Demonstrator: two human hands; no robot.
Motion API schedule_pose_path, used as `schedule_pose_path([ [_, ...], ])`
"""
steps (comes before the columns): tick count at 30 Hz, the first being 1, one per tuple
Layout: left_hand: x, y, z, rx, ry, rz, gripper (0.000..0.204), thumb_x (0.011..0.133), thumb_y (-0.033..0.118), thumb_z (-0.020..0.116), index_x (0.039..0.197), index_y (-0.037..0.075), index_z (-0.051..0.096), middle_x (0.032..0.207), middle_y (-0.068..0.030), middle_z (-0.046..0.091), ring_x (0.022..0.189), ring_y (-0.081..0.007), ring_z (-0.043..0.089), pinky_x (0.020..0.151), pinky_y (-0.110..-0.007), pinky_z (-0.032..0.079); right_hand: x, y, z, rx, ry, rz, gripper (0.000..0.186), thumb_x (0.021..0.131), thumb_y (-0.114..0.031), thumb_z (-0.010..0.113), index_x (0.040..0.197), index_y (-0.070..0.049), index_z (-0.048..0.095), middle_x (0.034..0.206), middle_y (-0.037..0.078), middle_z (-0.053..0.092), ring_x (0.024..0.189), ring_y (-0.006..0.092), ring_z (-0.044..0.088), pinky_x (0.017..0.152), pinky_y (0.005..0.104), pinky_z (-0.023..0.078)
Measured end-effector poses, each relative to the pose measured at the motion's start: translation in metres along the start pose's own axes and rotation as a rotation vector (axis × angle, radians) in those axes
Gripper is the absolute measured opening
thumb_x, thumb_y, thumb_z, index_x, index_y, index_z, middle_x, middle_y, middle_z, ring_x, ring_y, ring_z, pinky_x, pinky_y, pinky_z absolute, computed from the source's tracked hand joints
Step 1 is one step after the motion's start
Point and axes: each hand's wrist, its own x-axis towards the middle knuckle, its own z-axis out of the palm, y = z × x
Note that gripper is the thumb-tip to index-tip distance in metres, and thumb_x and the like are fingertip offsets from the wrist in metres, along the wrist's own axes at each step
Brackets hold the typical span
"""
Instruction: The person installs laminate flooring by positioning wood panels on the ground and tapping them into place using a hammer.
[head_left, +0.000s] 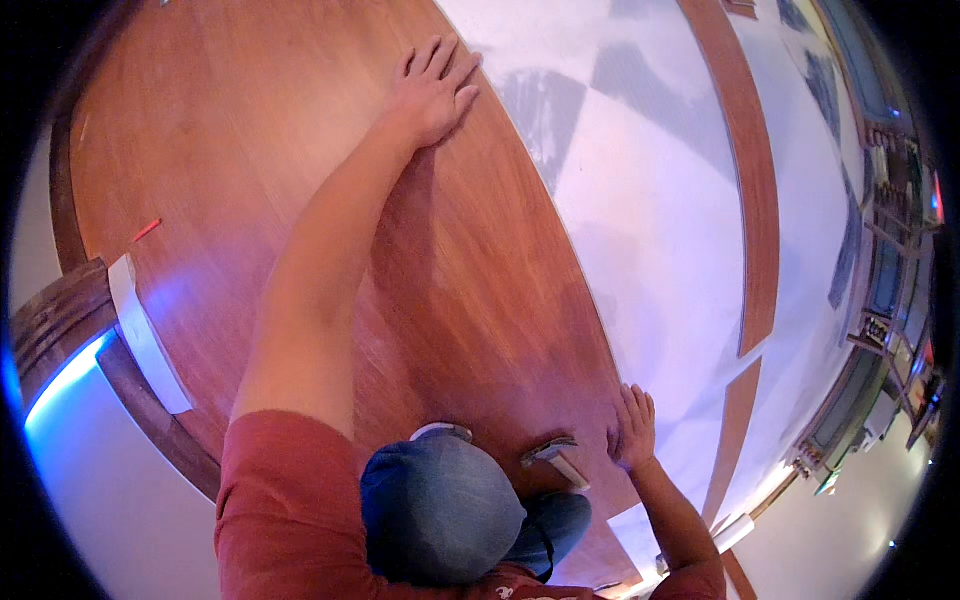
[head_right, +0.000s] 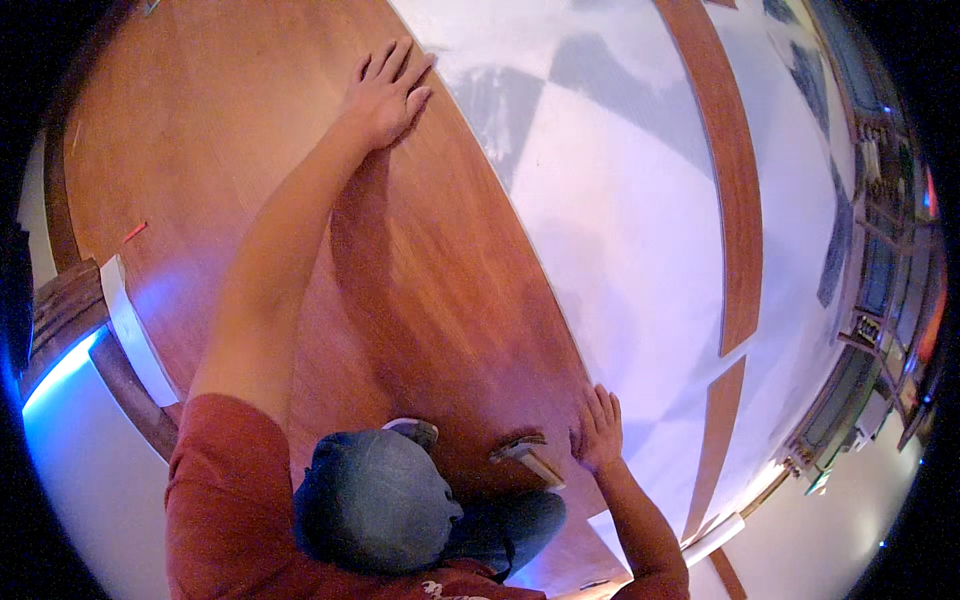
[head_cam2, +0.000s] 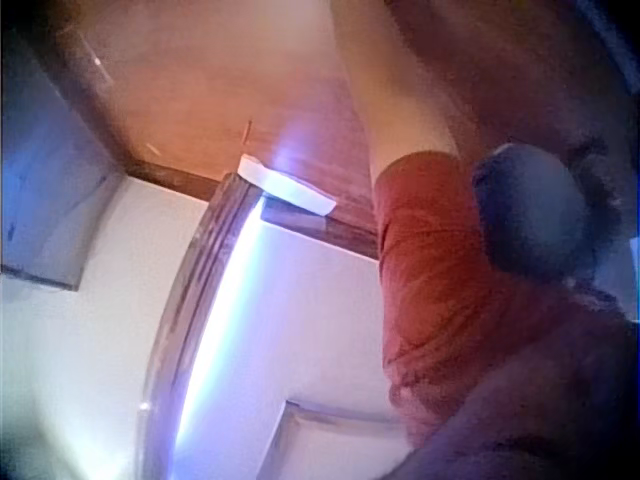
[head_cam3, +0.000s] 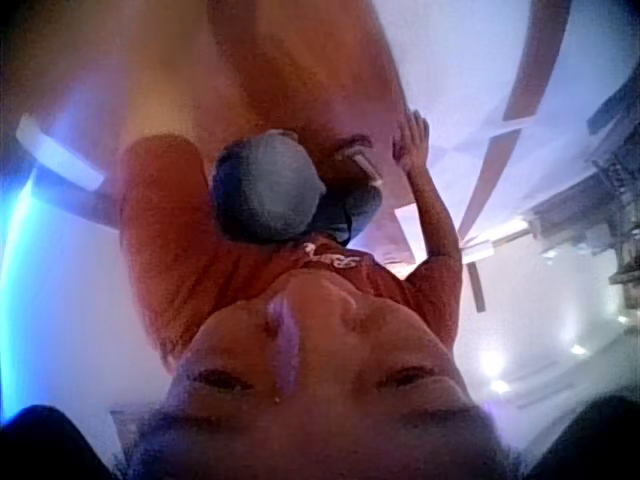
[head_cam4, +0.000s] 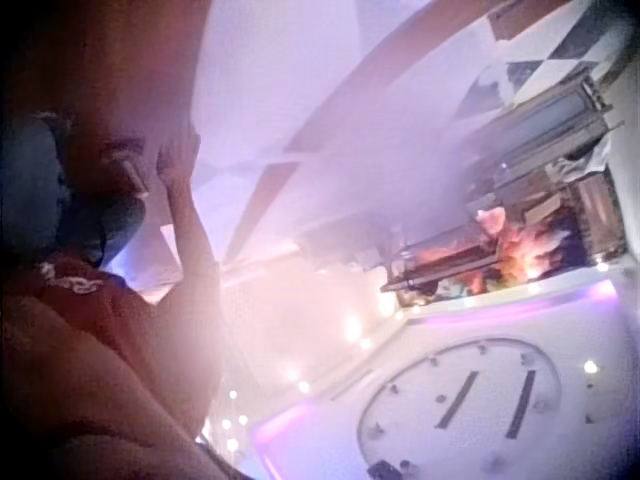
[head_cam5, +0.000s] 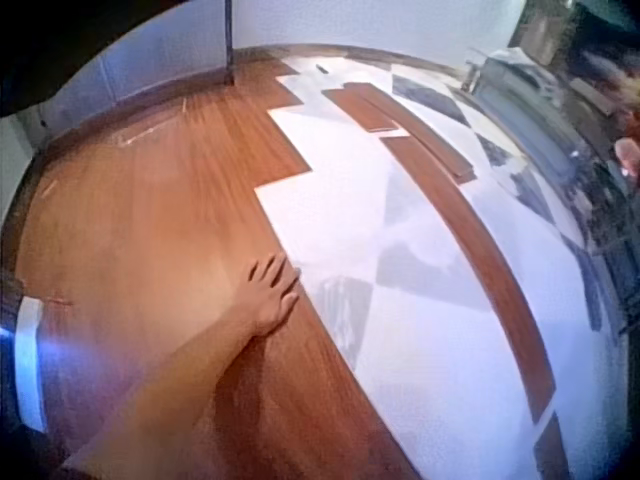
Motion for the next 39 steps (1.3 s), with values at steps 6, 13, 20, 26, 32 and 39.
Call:
schedule_pose_path([
  [6, 0.002, 0.005, -0.009, 0.024, -0.079, 0.001, 0.057, 0.109, 0.051, 0.039, 0.161, 0.027, 0.042, 0.172, -0.012, 0.029, 0.159, -0.0331, 0.025, 0.128, -0.057, 0.016, 0.192, -0.03, 0.082, -0.04, 0.079, -0.338, 0.055, 0.094, -0.031, 0.067, 0.143, -0.008, 0.06, 0.158, 0.011, 0.052, 0.148, 0.0302, 0.045, 0.123, 0.0532, 0.031],
  [13, 0.006, 0.005, -0.015, 0.07, -0.08, 0.009, 0.058, 0.109, 0.051, 0.04, 0.162, 0.027, 0.04, 0.172, -0.0128, 0.029, 0.159, -0.0333, 0.024, 0.128, -0.058, 0.017, 0.205, -0.04, 0.071, -0.071, 0.031, -0.308, 0.053, 0.094, -0.03, 0.067, 0.144, -0.012, 0.062, 0.159, 0.007, 0.052, 0.149, 0.0243, 0.045, 0.126, 0.0481, 0.029],
  [20, 0.004, 0.003, -0.016, 0.009, -0.09, -0.021, 0.059, 0.108, 0.051, 0.04, 0.162, 0.028, 0.04, 0.172, -0.0132, 0.029, 0.16, -0.0328, 0.023, 0.128, -0.058, 0.016, 0.194, -0.027, 0.099, -0.036, 0.136, -0.345, 0.051, 0.093, -0.026, 0.068, 0.14, -0.01, 0.062, 0.157, 0.008, 0.054, 0.148, 0.0266, 0.046, 0.122, 0.0494, 0.034],
  [26, -0.006, 0.006, -0.026, 0.067, -0.151, -0.014, 0.059, 0.109, 0.05, 0.037, 0.164, 0.027, 0.038, 0.173, -0.0132, 0.026, 0.159, -0.0343, 0.023, 0.128, -0.058, 0.015, 0.07, -0.007, 0.009, -0.092, 0.009, -0.115, 0.059, 0.088, -0.021, 0.064, 0.143, -0.001, 0.057, 0.151, 0.024, 0.054, 0.148, 0.0441, 0.044, 0.123, 0.0645, 0.023],
  [32, -0.008, 0.006, -0.023, 0.047, 0.041, 0.053, 0.072, 0.101, 0.052, 0.054, 0.16, 0.012, 0.043, 0.164, -0.0222, 0.042, 0.153, -0.04, 0.036, 0.126, -0.056, 0.025, 0.17, 0.004, 0.07, 0.014, 0.042, -0.202, 0.057, 0.09, -0.022, 0.065, 0.144, -0.006, 0.056, 0.156, 0.019, 0.05, 0.148, 0.0397, 0.043, 0.124, 0.0628, 0.025],
  [39, 0.008, 0.005, -0.015, 0.095, -0.101, -0.006, 0.06, 0.108, 0.052, 0.039, 0.164, 0.029, 0.038, 0.173, -0.012, 0.026, 0.16, -0.0326, 0.022, 0.128, -0.057, 0.014, 0.204, -0.009, 0.084, -0.064, 0.156, -0.267, 0.053, 0.092, -0.024, 0.07, 0.142, -0.014, 0.06, 0.159, 0.006, 0.051, 0.151, 0.0266, 0.042, 0.124, 0.0531, 0.033],
])
